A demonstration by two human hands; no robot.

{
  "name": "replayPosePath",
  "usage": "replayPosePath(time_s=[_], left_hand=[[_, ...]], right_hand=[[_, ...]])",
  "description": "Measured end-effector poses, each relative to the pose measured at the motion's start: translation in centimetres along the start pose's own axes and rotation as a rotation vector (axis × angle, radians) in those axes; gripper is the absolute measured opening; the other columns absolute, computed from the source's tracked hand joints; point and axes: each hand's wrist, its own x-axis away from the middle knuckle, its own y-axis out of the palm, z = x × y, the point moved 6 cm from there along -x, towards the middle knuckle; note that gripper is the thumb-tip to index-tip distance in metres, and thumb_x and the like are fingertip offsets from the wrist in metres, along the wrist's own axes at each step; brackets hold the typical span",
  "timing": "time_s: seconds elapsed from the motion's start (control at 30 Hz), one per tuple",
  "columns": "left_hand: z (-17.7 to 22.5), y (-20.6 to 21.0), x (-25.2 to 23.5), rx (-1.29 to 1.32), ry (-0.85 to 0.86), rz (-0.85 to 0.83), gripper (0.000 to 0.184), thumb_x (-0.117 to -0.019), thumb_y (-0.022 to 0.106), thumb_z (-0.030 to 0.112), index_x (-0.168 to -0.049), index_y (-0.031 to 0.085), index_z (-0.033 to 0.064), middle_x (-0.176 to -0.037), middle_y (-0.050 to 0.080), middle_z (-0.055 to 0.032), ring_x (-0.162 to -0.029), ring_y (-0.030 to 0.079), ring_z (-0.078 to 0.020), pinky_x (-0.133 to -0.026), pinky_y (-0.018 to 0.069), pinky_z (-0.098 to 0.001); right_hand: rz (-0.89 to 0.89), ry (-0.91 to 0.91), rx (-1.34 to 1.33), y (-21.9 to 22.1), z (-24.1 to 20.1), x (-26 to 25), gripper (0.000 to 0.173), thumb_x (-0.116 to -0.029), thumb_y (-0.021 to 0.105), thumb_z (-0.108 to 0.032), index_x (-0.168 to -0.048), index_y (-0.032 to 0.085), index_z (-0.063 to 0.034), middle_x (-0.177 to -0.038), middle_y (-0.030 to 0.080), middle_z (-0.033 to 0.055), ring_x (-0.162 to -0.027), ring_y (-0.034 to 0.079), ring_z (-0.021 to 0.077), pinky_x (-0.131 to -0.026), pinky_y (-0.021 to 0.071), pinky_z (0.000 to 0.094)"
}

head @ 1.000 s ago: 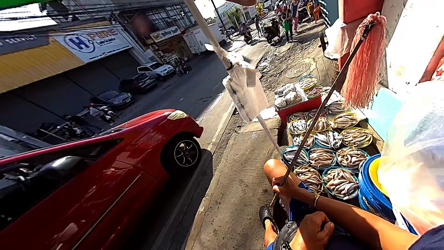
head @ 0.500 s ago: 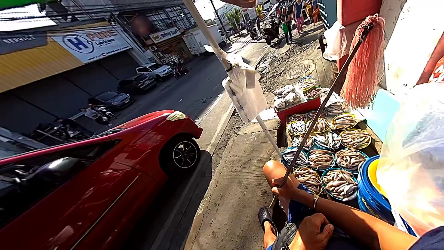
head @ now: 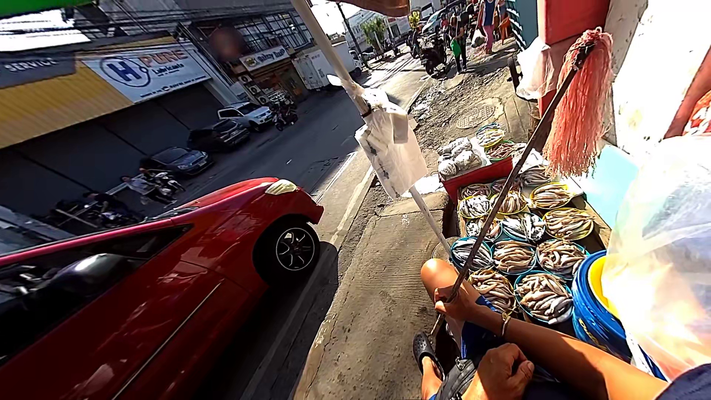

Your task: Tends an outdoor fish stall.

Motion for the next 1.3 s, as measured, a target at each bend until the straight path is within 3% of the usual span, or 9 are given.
replayPosePath(time_s=[0.6, 0.8, 1.0, 1.17, 1.3], left_hand=[[0.68, -0.19, 0.17, 0.004, -0.002, 0.010, 0.027, -0.1032, 0.054, 0.012, -0.094, 0.066, -0.0107, -0.086, 0.065, -0.0215, -0.081, 0.065, -0.0269, -0.077, 0.0525, -0.0396], [0.85, -0.32, 0.16, -0.010, 0.008, 0.016, 0.028, -0.1034, 0.053, 0.011, -0.094, 0.066, -0.0112, -0.087, 0.066, -0.0227, -0.083, 0.066, -0.0287, -0.080, 0.0531, -0.0422], [0.49, -0.28, 0.35, -0.008, 0.024, 0.035, 0.028, -0.1035, 0.053, 0.012, -0.094, 0.067, -0.0105, -0.086, 0.066, -0.0220, -0.083, 0.066, -0.0280, -0.080, 0.0534, -0.0415], [0.49, -0.31, 0.34, -0.009, 0.014, 0.029, 0.028, -0.1037, 0.053, 0.012, -0.094, 0.067, -0.0105, -0.088, 0.066, -0.0227, -0.085, 0.067, -0.0294, -0.082, 0.0535, -0.0428], [0.70, -0.41, 0.36, -0.007, 0.020, 0.026, 0.028, -0.1038, 0.053, 0.012, -0.095, 0.066, -0.0105, -0.089, 0.066, -0.0230, -0.085, 0.066, -0.0298, -0.081, 0.0534, -0.0434]], right_hand=[[-0.026, 0.028, 0.028, -0.04, -0.27, 0.19, 0.027, -0.0936, 0.062, -0.021, -0.094, 0.068, 0.0049, -0.087, 0.066, 0.0170, -0.085, 0.062, 0.0261, -0.081, 0.0489, 0.0461], [0.011, 0.001, 0.009, -0.13, -0.30, 0.15, 0.025, -0.0924, 0.063, -0.021, -0.089, 0.067, 0.0039, -0.081, 0.064, 0.0143, -0.080, 0.060, 0.0235, -0.076, 0.0476, 0.0439], [-0.012, 0.031, 0.038, 0.01, -0.31, 0.08, 0.027, -0.0930, 0.063, -0.023, -0.093, 0.069, 0.0034, -0.087, 0.067, 0.0168, -0.086, 0.063, 0.0264, -0.081, 0.0493, 0.0464], [-0.002, -0.002, 0.021, 0.13, -0.17, -0.06, 0.026, -0.0932, 0.063, -0.022, -0.090, 0.067, 0.0031, -0.082, 0.064, 0.0140, -0.081, 0.060, 0.0234, -0.077, 0.0479, 0.0436], [0.008, -0.004, 0.017, 0.22, 0.00, -0.03, 0.027, -0.0925, 0.064, -0.022, -0.092, 0.068, 0.0044, -0.085, 0.066, 0.0164, -0.083, 0.063, 0.0260, -0.079, 0.0497, 0.0468]])
